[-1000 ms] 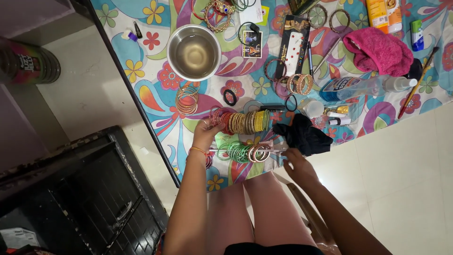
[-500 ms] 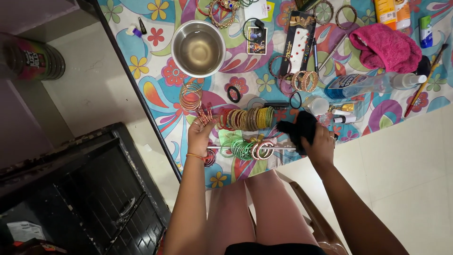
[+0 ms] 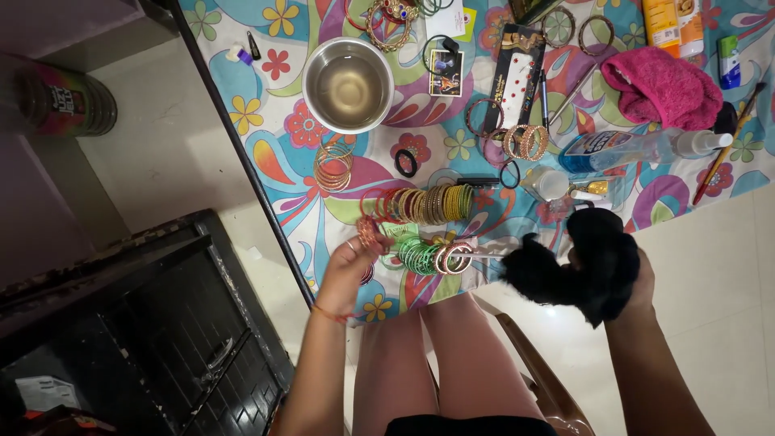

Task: Organizing and arranging colorful bangles on a rod-style stand on a bed.

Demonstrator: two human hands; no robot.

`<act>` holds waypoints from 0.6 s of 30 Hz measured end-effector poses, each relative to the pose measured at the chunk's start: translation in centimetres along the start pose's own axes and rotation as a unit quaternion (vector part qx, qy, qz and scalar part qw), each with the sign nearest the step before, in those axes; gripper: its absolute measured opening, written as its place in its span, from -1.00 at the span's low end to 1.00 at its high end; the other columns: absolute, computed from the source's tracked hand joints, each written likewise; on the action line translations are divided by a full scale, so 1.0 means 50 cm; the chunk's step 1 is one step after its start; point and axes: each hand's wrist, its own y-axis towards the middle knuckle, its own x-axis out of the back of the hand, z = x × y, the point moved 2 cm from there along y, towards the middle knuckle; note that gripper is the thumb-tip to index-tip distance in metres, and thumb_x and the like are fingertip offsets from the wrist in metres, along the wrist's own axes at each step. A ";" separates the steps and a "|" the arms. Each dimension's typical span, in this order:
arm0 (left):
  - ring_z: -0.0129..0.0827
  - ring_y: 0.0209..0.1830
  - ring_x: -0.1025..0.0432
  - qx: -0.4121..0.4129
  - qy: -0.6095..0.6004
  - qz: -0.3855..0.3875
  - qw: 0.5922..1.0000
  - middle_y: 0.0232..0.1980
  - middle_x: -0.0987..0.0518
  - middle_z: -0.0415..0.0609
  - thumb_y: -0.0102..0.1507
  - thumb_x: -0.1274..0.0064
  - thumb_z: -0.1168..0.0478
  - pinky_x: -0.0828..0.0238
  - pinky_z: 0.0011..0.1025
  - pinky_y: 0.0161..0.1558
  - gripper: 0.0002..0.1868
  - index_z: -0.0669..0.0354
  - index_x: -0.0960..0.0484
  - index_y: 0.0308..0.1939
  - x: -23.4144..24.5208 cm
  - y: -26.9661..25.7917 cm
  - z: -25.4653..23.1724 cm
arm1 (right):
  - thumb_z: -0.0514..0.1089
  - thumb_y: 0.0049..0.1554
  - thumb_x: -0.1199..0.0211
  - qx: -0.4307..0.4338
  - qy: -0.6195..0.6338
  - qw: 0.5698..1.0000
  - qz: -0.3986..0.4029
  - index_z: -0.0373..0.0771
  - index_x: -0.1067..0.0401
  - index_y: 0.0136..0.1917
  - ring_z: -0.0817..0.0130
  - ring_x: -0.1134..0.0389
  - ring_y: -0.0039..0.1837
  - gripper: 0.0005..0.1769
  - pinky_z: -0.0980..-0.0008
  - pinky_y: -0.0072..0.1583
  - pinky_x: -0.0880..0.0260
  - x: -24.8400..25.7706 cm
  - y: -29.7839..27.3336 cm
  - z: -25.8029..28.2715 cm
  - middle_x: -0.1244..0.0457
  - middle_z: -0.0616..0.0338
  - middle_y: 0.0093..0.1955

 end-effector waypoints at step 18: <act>0.12 -0.32 -0.51 -0.277 0.598 0.078 0.748 -0.39 -0.62 0.08 0.14 -0.19 0.19 -0.43 -0.06 -0.34 -0.90 0.11 -0.67 -0.42 -0.283 -0.280 -0.091 | -0.18 0.12 -0.28 0.072 -0.621 0.776 0.080 -0.38 -0.46 0.10 0.05 -0.40 0.26 -0.69 0.22 0.30 -0.36 -0.523 0.079 -0.239 -0.34 -0.07 0.23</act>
